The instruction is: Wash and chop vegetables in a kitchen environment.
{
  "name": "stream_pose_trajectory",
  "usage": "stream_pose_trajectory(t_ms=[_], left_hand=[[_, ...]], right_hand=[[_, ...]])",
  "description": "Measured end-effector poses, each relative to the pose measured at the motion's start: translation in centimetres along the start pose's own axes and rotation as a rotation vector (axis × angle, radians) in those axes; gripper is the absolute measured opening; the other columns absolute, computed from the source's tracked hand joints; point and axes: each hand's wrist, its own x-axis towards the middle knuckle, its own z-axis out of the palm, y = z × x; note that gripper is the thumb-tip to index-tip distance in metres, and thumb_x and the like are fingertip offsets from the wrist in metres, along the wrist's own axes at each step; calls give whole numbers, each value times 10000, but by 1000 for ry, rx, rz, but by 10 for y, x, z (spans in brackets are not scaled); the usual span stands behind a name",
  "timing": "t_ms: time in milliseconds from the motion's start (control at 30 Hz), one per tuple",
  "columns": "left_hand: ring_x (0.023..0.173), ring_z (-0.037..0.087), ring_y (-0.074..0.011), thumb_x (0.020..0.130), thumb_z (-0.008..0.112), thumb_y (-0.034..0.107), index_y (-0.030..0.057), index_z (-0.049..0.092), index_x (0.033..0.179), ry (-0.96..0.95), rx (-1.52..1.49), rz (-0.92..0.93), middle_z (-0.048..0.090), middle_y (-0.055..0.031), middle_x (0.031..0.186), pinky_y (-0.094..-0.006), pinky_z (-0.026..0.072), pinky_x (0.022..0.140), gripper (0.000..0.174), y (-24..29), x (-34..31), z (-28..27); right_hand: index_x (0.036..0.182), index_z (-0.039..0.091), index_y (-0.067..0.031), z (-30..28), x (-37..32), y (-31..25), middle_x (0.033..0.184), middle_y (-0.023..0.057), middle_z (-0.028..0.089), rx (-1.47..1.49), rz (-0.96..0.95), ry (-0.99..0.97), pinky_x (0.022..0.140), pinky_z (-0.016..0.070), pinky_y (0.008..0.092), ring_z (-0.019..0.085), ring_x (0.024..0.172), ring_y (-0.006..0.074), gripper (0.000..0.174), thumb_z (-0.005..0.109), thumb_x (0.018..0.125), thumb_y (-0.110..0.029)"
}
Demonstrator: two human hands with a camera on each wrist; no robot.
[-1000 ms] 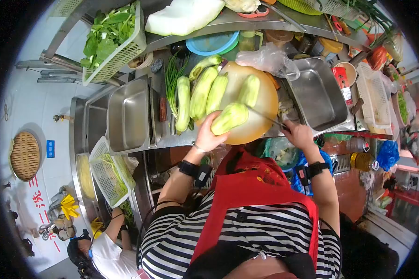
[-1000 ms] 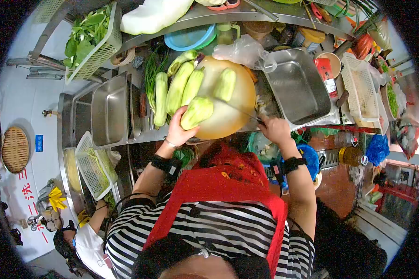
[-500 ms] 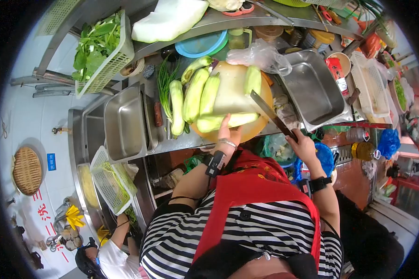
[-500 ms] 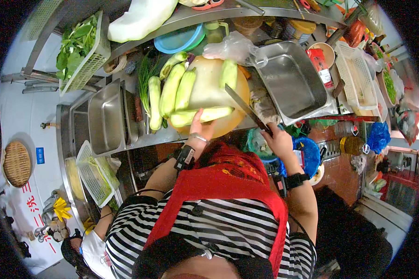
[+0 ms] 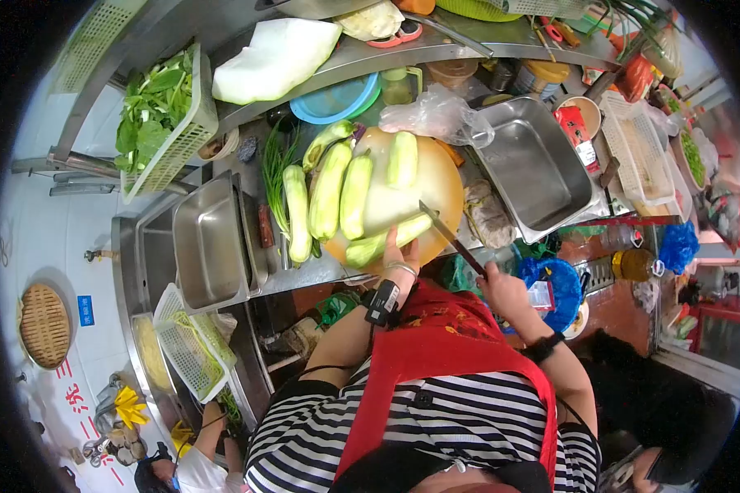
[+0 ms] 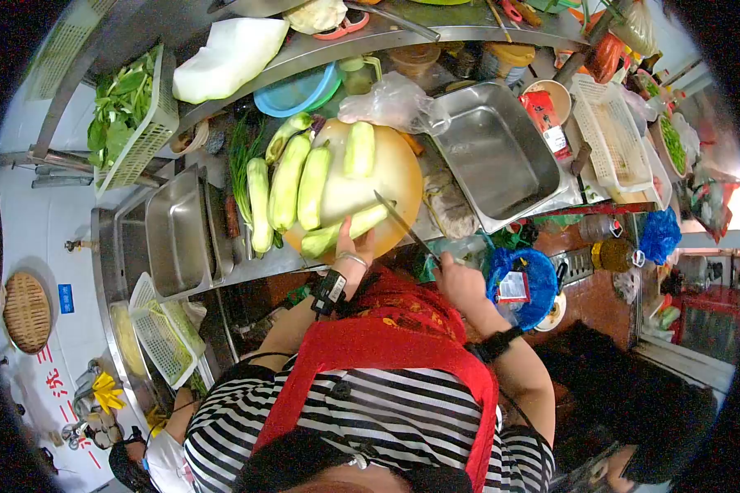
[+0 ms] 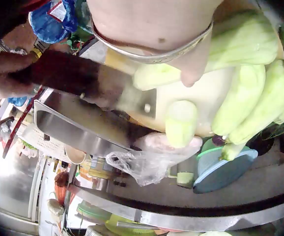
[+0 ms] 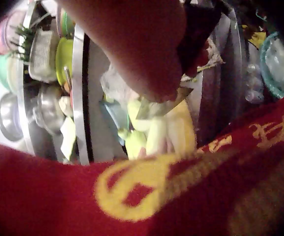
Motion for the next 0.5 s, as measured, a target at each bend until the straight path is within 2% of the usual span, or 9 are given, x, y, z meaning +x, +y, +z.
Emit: stream_pose_trajectory(t_ms=[33, 100, 200, 300, 333, 433, 467, 500], left_hand=[[929, 569, -198, 745, 703, 194, 59, 531, 1038, -4, 10, -8, 583, -72, 1019, -311, 499, 808, 365, 1, 3, -3], [926, 567, -191, 747, 698, 170, 58, 526, 1047, -16, 25, -23, 578, -69, 1023, -307, 489, 808, 363, 7, 9, -8], [911, 575, -240, 736, 694, 114, 13, 508, 1085, -41, 150, 152, 585, -117, 1014, -360, 487, 828, 408, 8, 0, -14], [919, 561, -205, 744, 669, 127, 25, 488, 1065, -368, 492, 794, 562, -89, 1061, -332, 462, 812, 382, 14, -51, 2], [883, 571, -221, 688, 696, 145, -5, 470, 1074, -412, 645, 868, 579, -117, 1026, -339, 467, 782, 472, 24, -54, 2], [864, 582, -238, 633, 679, 60, -21, 448, 1102, -445, 1463, 1007, 594, -145, 953, -321, 461, 785, 530, 65, -59, 9], [857, 593, -293, 624, 684, 176, -19, 435, 1129, -511, 1694, 1059, 598, -185, 940, -341, 463, 775, 596, 74, -66, 19], [869, 589, -312, 636, 669, 212, -13, 433, 1145, -479, 1893, 989, 595, -197, 955, -355, 461, 783, 604, 77, -63, 22]], right_hand=[[941, 466, -40, 8, 3, -2, 668, 184, 609, -68, 15, -56, 536, 473, 444, 607, 645, 351, 297, 534, 839, -310], [909, 451, -50, 15, 6, -1, 662, 184, 608, -120, -6, -41, 515, 474, 430, 609, 613, 334, 278, 522, 841, -311], [917, 466, -62, 16, 7, 6, 647, 162, 607, -137, -53, 50, 509, 476, 417, 606, 592, 320, 264, 532, 834, -304], [923, 474, -88, 10, 6, 17, 641, 154, 614, -70, -68, 118, 503, 484, 423, 611, 570, 324, 272, 516, 832, -340], [923, 481, -93, 10, 6, 21, 640, 158, 611, -56, -72, 164, 506, 482, 427, 608, 569, 329, 271, 522, 829, -344], [958, 501, -87, 4, 3, 28, 628, 165, 603, 21, -58, 216, 507, 472, 437, 601, 569, 341, 290, 542, 827, -342], [959, 500, -83, -1, 2, 28, 625, 166, 603, 35, -69, 236, 505, 471, 436, 599, 568, 343, 289, 541, 831, -338], [961, 499, -79, -5, 1, 29, 623, 167, 602, 49, -77, 258, 503, 470, 435, 598, 567, 345, 287, 540, 835, -334]])
